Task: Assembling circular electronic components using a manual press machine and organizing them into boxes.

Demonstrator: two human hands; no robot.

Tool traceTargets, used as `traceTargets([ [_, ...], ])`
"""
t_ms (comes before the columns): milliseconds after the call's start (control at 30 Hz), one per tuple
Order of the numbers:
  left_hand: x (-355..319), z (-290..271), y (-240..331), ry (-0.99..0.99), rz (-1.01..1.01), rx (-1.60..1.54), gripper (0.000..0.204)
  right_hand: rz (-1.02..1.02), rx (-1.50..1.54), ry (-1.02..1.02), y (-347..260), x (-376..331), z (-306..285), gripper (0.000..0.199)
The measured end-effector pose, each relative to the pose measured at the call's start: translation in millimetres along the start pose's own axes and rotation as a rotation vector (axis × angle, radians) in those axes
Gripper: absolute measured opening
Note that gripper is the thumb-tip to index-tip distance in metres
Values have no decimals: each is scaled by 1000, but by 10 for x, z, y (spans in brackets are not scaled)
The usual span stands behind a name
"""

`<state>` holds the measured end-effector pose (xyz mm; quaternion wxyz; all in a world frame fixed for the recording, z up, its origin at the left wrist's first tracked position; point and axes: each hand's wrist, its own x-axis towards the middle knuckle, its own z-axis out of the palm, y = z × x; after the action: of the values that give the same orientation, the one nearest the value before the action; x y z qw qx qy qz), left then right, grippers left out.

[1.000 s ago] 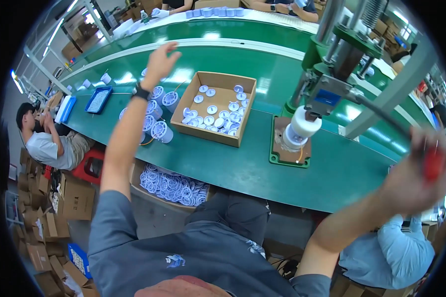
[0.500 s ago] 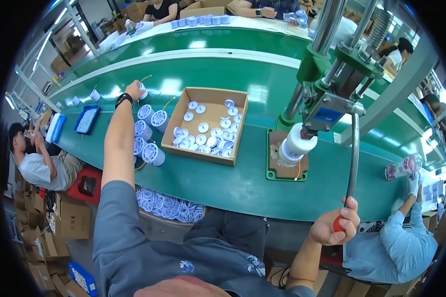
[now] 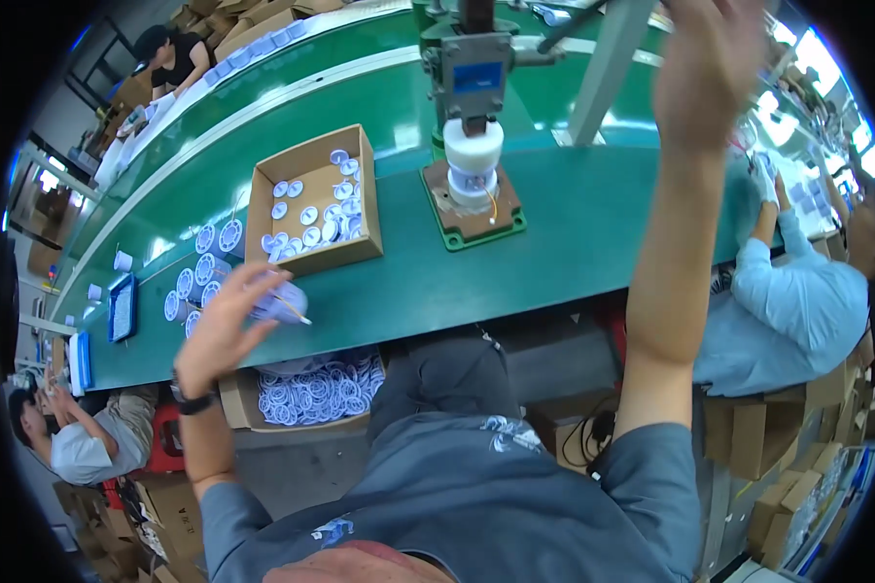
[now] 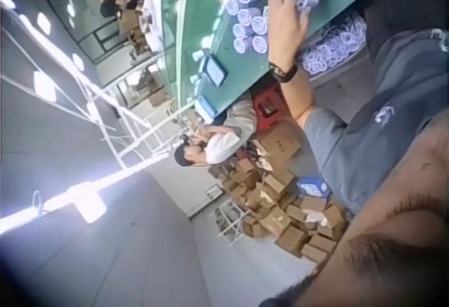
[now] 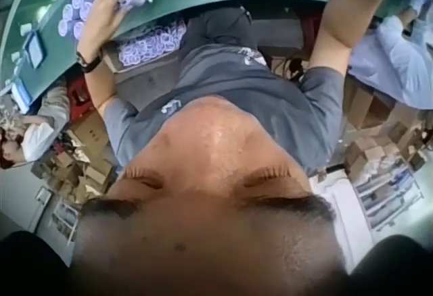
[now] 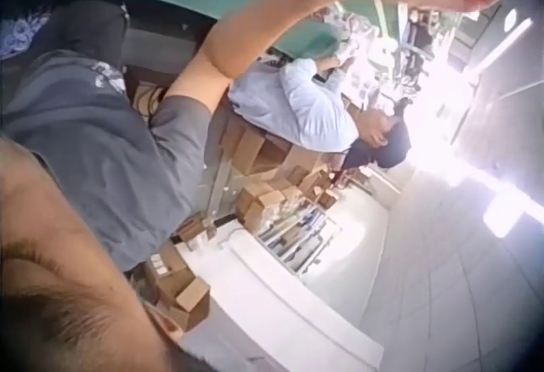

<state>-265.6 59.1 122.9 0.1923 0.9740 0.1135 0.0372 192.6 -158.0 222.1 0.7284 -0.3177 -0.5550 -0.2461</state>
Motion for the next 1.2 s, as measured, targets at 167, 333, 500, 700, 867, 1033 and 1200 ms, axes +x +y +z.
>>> traceTargets([
  [167, 70, 977, 17, 126, 50, -104, 61, 285, -227, -113, -78, -389, 667, 46],
  [333, 32, 1541, 62, 703, -156, -830, 58, 535, -279, -67, -122, -2039, 589, 75],
  [500, 241, 1594, 180, 798, -291, -709, 57, 806, -318, -176, -121, -2407, 914, 84],
  [700, 347, 1623, 261, 732, -386, -587, 62, 780, -430, -152, -202, -2253, 928, 81],
  [867, 332, 1593, 221, 698, -328, -643, 64, 710, -574, -14, -88, -2294, 347, 71],
  [1033, 337, 1531, 256, 661, -272, -520, 66, 836, -857, -135, -120, -2273, -620, 65],
  [1200, 292, 1531, 246, 629, -295, -490, 64, 359, -1187, -190, -461, -2345, -365, 50],
])
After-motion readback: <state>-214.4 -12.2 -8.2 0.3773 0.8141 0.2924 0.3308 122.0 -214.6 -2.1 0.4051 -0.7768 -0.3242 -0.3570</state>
